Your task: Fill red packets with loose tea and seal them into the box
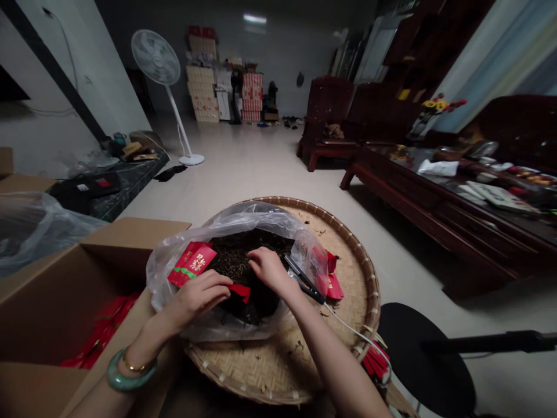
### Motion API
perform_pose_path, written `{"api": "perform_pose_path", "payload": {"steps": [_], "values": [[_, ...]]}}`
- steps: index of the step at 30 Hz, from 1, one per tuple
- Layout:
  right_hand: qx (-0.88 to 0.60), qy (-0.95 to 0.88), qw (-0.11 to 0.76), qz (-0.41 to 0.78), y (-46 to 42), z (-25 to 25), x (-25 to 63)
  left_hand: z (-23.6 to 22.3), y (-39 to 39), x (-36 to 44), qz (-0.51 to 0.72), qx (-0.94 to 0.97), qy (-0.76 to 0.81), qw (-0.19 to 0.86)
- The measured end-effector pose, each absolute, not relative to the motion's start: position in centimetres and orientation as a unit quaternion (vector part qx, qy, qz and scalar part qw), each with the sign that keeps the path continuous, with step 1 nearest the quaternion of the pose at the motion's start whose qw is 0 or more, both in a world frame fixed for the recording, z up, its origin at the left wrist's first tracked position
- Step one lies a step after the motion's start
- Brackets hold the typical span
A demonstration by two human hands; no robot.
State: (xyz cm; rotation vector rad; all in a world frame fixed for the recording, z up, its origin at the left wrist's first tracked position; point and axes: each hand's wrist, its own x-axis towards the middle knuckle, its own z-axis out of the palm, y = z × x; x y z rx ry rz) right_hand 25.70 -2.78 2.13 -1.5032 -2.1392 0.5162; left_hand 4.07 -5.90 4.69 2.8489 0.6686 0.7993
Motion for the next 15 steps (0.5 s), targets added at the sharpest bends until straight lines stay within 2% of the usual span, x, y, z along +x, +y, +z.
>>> {"api": "perform_pose_path", "payload": {"steps": [8,15], "values": [[-0.504,-0.83,0.141,0.196,2.1,-0.7,22.0,4.5,-5.8,4.3,0.273,0.93,0.228,0.094],[-0.496,-0.824,0.154,0.225,3.1,-1.3,21.2,4.3,-5.7,4.9,0.323,0.879,0.301,0.179]]}}
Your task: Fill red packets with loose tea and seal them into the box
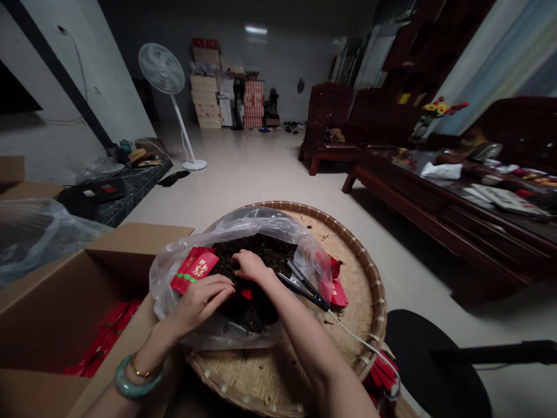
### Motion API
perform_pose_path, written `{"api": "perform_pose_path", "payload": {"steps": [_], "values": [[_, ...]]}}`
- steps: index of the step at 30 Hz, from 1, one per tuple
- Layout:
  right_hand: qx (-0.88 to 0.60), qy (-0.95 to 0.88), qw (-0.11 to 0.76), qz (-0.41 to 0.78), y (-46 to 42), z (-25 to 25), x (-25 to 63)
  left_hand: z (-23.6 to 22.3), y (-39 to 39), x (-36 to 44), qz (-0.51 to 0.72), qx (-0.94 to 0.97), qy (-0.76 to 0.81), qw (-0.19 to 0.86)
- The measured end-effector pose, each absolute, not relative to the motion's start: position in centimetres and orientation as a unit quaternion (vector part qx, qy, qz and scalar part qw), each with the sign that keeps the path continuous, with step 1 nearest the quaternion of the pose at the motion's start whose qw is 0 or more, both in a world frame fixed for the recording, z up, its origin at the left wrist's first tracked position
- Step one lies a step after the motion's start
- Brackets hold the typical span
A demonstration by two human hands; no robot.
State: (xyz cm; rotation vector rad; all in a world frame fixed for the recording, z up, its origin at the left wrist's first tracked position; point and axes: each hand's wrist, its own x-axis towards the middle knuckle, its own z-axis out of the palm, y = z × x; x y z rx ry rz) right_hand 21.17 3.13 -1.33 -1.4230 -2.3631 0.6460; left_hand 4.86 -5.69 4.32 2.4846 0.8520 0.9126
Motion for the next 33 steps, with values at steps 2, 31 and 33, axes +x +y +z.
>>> {"api": "perform_pose_path", "payload": {"steps": [2,31,33], "values": [[-0.497,-0.814,0.175,0.244,3.2,-1.4,21.3,4.5,-5.8,5.2,0.33,0.858,0.335,0.208],[-0.43,-0.431,0.474,0.637,-2.1,4.1,27.4,6.2,-4.9,7.2,0.267,0.809,0.435,0.291],[-0.42,-0.44,0.478,0.634,-2.9,5.4,27.5,6.2,-4.7,7.3,0.264,0.807,0.439,0.293]]}}
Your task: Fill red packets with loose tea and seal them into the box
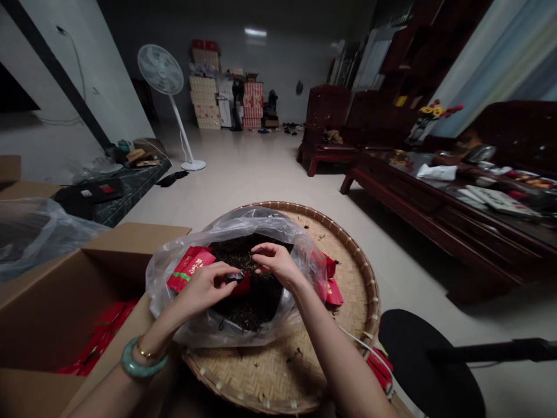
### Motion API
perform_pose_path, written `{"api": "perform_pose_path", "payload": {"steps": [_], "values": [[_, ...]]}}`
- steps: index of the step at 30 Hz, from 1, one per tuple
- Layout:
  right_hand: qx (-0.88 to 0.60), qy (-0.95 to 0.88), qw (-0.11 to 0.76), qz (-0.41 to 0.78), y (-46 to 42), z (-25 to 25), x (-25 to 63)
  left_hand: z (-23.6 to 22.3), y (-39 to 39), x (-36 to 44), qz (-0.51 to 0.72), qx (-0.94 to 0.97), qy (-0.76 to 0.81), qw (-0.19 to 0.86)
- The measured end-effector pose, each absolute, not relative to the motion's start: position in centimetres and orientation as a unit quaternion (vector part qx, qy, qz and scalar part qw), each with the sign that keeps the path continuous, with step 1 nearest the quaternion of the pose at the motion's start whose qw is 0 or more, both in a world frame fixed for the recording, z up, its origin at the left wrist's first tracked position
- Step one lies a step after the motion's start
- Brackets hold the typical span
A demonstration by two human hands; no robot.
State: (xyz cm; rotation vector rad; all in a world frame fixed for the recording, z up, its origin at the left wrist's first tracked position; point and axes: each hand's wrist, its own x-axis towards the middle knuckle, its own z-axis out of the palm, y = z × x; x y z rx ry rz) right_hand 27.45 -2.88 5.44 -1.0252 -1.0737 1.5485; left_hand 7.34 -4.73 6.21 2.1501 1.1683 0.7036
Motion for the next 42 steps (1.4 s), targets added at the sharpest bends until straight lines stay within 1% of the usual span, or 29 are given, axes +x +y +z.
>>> {"api": "perform_pose_path", "payload": {"steps": [2,5,9,12,15,19,22,25,28,31,33,36,38,42], "values": [[-0.418,-0.472,0.466,0.621,-3.7,6.7,27.3,6.2,-4.6,7.5,0.265,0.807,0.438,0.293],[-0.441,-0.542,0.423,0.577,-4.6,8.0,26.7,6.3,-4.6,7.6,0.26,0.813,0.434,0.289],[-0.491,-0.646,0.366,0.455,-5.3,8.2,25.7,6.3,-4.5,7.6,0.251,0.813,0.438,0.292],[-0.503,-0.695,0.342,0.384,-5.6,8.0,25.5,6.2,-4.4,7.5,0.252,0.809,0.44,0.297],[-0.513,-0.691,0.348,0.372,-5.5,8.0,25.6,6.1,-4.3,7.4,0.253,0.806,0.445,0.298],[-0.537,-0.645,0.392,0.376,-4.8,7.7,26.3,5.9,-4.5,7.1,0.262,0.803,0.44,0.306],[-0.539,-0.675,0.397,0.311,-4.8,7.5,27.1,5.8,-4.9,6.9,0.27,0.807,0.428,0.306],[-0.487,-0.771,0.335,0.236,-5.8,7.6,27.4,5.9,-5.4,6.7,0.276,0.813,0.415,0.3],[-0.441,-0.851,0.221,0.18,-7.4,8.2,26.7,6.2,-5.7,6.6,0.272,0.824,0.397,0.298],[-0.464,-0.872,0.102,0.12,-8.0,8.6,25.6,6.4,-5.9,6.4,0.257,0.848,0.371,0.278],[-0.48,-0.871,0.056,0.087,-7.9,8.5,25.1,6.4,-5.9,6.1,0.244,0.871,0.347,0.246],[-0.491,-0.869,0.032,0.055,-7.4,8.1,24.6,6.0,-5.6,5.4,0.226,0.899,0.324,0.191],[-0.491,-0.869,0.028,0.055,-7.3,7.9,24.5,5.6,-5.3,5.1,0.226,0.907,0.316,0.162],[-0.485,-0.871,0.01,0.081,-7.3,8.3,24.5,5.3,-4.8,5.2,0.263,0.91,0.284,0.151]]}}
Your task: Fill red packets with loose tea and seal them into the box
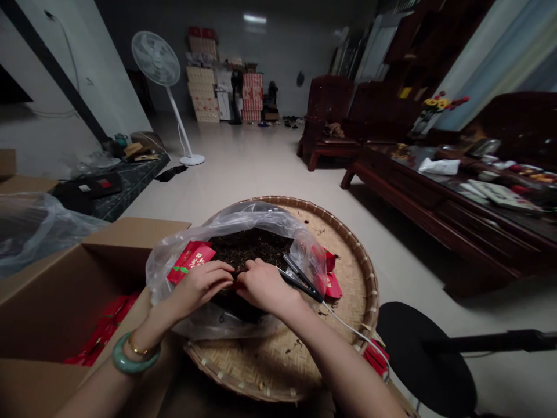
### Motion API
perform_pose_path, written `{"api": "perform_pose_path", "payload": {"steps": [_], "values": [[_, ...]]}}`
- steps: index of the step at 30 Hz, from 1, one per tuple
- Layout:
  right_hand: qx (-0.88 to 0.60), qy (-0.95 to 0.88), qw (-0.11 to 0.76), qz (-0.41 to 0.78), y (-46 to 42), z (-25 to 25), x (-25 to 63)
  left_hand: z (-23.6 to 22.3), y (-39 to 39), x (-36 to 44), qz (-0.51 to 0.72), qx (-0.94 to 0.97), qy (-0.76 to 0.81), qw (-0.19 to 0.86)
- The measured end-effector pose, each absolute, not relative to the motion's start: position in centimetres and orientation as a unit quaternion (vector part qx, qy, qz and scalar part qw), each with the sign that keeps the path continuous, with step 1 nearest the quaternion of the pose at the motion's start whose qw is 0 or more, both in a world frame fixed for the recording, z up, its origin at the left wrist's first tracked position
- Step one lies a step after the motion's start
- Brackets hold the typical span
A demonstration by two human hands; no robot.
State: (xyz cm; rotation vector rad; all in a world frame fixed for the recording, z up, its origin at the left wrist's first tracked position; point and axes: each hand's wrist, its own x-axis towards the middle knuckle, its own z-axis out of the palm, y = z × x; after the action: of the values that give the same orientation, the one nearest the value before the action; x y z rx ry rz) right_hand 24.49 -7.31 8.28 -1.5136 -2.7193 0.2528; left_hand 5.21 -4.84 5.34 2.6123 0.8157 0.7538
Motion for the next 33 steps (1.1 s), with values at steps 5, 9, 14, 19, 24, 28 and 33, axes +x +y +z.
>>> {"api": "perform_pose_path", "payload": {"steps": [5,9,14,19,24,28,33], "values": [[-0.49,-0.861,0.029,0.135,-6.9,9.1,24.9,5.0,-4.7,6.0,0.331,0.869,0.288,0.229],[-0.479,-0.844,0.123,0.205,-6.9,9.5,25.5,3.4,-4.6,6.5,0.319,0.786,0.357,0.391],[-0.417,-0.855,0.172,0.255,-8.4,10.6,25.7,1.5,-5.1,7.2,0.267,0.764,0.386,0.443],[-0.42,-0.876,0.136,0.195,-10.9,13.0,25.7,2.3,-6.3,7.3,0.3,0.786,0.351,0.411],[-0.447,-0.886,0.045,0.117,-13.2,14.5,24.7,2.3,-7.0,6.7,0.364,0.781,0.325,0.39],[-0.469,-0.88,0.001,0.071,-13.9,14.2,23.7,1.7,-7.4,6.5,0.381,0.798,0.294,0.363],[-0.501,-0.862,-0.032,0.063,-12.6,13.3,22.8,2.2,-8.4,6.9,0.352,0.809,0.312,0.352]]}}
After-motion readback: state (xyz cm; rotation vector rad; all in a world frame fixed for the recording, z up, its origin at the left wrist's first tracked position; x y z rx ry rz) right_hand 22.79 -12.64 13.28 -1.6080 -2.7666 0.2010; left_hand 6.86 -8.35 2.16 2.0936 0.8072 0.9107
